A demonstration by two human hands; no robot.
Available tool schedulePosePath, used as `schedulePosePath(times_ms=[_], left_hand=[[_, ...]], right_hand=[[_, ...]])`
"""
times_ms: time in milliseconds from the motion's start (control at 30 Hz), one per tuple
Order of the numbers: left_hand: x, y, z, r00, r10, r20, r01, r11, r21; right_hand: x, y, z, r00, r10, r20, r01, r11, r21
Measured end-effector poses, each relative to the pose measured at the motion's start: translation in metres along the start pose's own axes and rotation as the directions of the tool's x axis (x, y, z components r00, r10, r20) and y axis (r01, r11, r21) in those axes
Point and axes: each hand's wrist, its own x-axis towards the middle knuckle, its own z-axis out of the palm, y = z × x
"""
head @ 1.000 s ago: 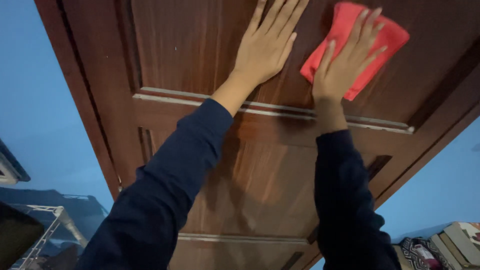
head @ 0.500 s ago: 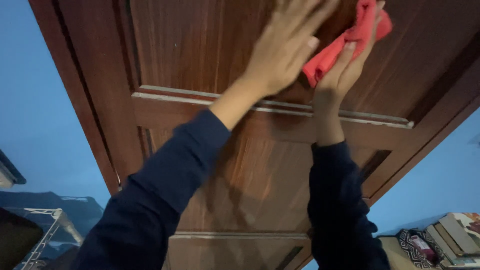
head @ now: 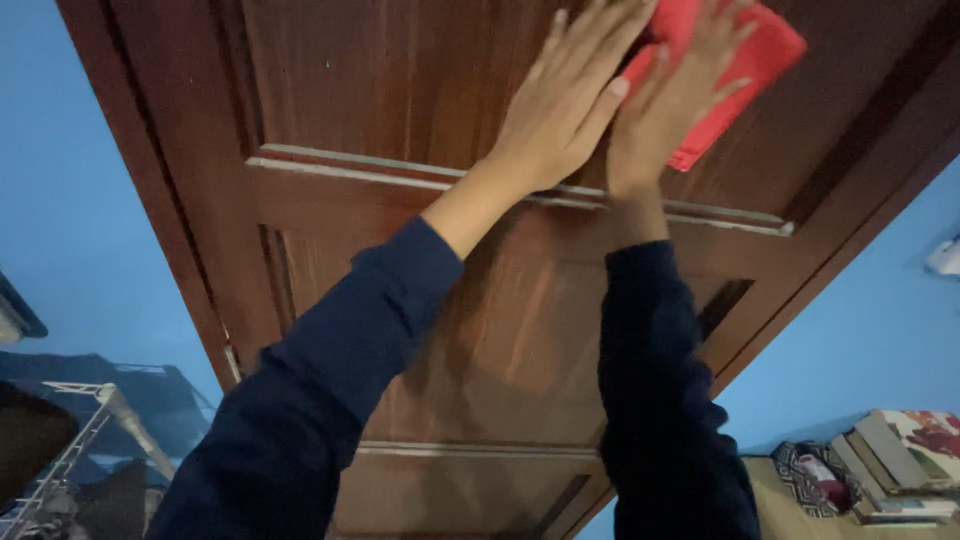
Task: Cleaning a wooden door and its handle using a red cloth followed by a white tissue.
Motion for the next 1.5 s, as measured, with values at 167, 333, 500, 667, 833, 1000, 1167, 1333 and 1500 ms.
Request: schedulePosePath(times_ms=[167, 333, 500, 667, 833, 1000, 1167, 1333, 1500], left_hand=[[-0.011, 0.008, -0.012, 0.997, -0.062, -0.054, 0.068, 0.991, 0.116], [-0.023, 0.021, -0.033, 0.996, -0.069, -0.050, 0.075, 0.990, 0.123], [-0.023, 0.013, -0.030, 0.993, -0.112, -0.037, 0.117, 0.967, 0.228], [-0.010, 0.000, -0.020, 0.994, -0.105, 0.006, 0.089, 0.877, 0.472], [-0.005, -0.022, -0.017, 0.995, -0.104, 0.000, 0.084, 0.800, 0.594], [-0.012, -0.044, -0.006, 0.993, -0.120, 0.018, 0.086, 0.796, 0.599], [-0.015, -0.061, 0.002, 0.999, -0.036, -0.025, 0.044, 0.791, 0.610], [-0.011, -0.041, -0.010, 0.996, -0.093, 0.001, 0.075, 0.809, 0.584], [-0.005, -0.030, -0.016, 0.996, -0.086, -0.017, 0.081, 0.828, 0.554]], right_hand=[[-0.028, -0.007, 0.017, 0.951, -0.168, 0.261, 0.212, 0.966, -0.150], [-0.003, 0.017, -0.016, 0.979, -0.075, 0.191, 0.117, 0.969, -0.219], [0.002, 0.015, -0.006, 0.986, -0.108, 0.124, 0.138, 0.955, -0.264], [-0.017, 0.007, -0.022, 0.902, -0.168, 0.397, 0.270, 0.938, -0.217], [0.003, 0.037, -0.015, 0.981, -0.067, 0.184, 0.114, 0.959, -0.261], [-0.018, 0.023, -0.024, 0.952, -0.163, 0.258, 0.218, 0.955, -0.201], [-0.008, 0.040, -0.014, 0.976, -0.099, 0.195, 0.148, 0.955, -0.256], [-0.019, -0.001, -0.024, 0.954, -0.119, 0.277, 0.184, 0.957, -0.222], [-0.017, -0.002, -0.019, 0.968, -0.147, 0.203, 0.189, 0.960, -0.208]])
